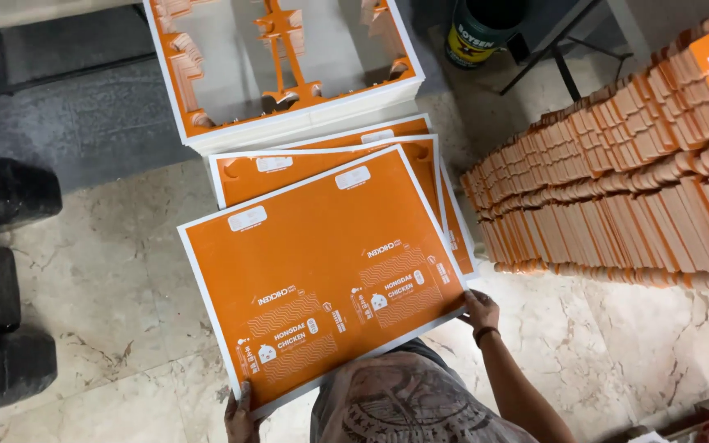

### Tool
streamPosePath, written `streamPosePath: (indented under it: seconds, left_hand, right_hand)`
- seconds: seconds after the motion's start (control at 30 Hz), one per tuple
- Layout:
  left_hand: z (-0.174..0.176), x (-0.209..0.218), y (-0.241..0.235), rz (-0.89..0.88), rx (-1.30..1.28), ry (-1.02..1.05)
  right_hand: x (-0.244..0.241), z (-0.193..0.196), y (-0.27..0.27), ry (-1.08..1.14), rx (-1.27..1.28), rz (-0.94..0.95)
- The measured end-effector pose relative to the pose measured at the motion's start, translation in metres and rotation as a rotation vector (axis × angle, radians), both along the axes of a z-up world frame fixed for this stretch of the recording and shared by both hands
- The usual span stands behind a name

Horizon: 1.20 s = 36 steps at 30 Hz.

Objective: Manually stripping waste material from die-cut cardboard sheets using a template and stacking the finished products.

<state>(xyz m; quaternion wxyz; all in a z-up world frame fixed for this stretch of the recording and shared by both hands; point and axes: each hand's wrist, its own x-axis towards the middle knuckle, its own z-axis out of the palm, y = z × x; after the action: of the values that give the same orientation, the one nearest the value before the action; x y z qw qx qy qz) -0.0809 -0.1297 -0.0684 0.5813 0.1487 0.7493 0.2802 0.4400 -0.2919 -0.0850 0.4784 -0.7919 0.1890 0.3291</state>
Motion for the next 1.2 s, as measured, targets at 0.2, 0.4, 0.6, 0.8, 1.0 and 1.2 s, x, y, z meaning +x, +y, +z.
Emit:
streamPosePath:
  seconds: [0.2, 0.4, 0.6, 0.8, 1.0, 1.2]
  left_hand:
    - [0.004, 0.035, -0.028, -0.028, 0.035, -0.146]
    - [0.038, 0.077, -0.037, 0.045, 0.03, -0.298]
    - [0.003, 0.04, -0.04, 0.014, 0.174, -0.19]
    - [0.078, 0.04, 0.0, 0.123, 0.437, -0.449]
    - [0.223, 0.074, 0.05, -0.318, 0.654, 0.094]
    - [0.291, 0.08, 0.077, -0.518, 0.519, 0.34]
  right_hand:
    - [0.086, -0.016, -0.008, -0.334, -0.387, 0.476]
    - [0.102, 0.089, 0.039, -0.367, -0.32, 0.581]
    - [0.096, 0.119, 0.045, -0.216, 0.094, 0.294]
    - [0.098, 0.079, 0.038, 0.112, 0.274, 0.289]
    - [0.085, 0.104, 0.047, 0.069, 0.573, 0.169]
    - [0.065, 0.08, 0.02, -0.039, 0.738, 0.321]
